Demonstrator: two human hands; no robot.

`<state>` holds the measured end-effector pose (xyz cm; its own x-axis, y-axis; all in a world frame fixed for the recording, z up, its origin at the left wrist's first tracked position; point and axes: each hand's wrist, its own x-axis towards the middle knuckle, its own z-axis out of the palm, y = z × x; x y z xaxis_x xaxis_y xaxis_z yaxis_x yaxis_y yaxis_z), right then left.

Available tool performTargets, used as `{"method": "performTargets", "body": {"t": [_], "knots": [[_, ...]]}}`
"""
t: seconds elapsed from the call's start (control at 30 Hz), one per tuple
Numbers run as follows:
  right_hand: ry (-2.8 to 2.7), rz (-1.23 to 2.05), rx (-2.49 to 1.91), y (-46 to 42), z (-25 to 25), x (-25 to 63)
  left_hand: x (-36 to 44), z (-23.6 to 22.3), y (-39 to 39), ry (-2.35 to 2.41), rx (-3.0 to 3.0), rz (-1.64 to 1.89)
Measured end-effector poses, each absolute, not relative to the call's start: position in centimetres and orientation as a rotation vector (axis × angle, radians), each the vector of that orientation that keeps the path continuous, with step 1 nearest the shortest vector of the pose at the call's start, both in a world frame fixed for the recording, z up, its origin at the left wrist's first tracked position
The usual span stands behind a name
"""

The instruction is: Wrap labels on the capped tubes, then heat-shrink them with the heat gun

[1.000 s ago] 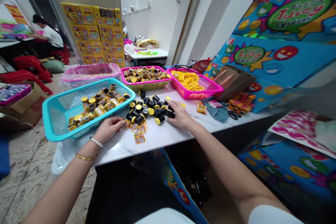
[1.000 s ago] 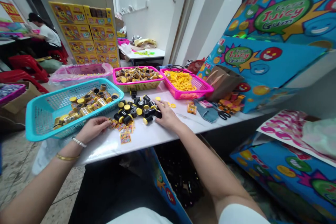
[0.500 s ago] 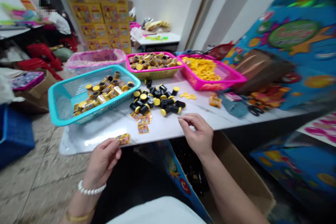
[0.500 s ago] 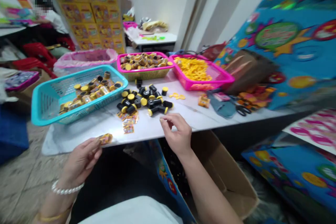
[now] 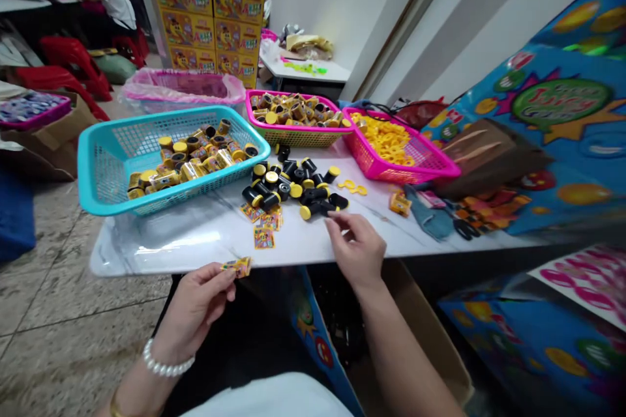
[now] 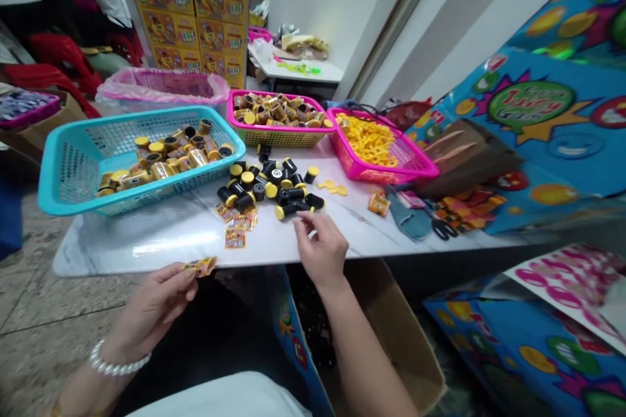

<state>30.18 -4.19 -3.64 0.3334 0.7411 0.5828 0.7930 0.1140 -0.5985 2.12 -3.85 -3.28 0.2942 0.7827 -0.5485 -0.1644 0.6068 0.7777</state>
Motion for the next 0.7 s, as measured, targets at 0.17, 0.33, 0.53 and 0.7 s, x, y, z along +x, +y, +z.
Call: {"method": "performTargets", "body": {"t": [0.17, 0.33, 0.53, 0.7], "knots": [[-1.529, -0.251, -1.927, -2.0, -5.4, 33.6, 2.2, -3.2, -3.5, 1.029, 0.673, 0.636], [-1.557, -0.325, -1.947, -2.2, -6.7, 32.8, 2.8, -3.4, -3.3, 1.001, 0.625, 0.640], [-1.439, -0.190, -1.842, -3.0, -6.7, 32.9, 3.4, -3.0, -2.5, 0.947, 0.503, 0.736], [-1.258, 0.261, -1.529, -6.3, -4.7, 29.1, 4.2, -2.5, -2.7, 0.956, 0.446, 0.770]]}}
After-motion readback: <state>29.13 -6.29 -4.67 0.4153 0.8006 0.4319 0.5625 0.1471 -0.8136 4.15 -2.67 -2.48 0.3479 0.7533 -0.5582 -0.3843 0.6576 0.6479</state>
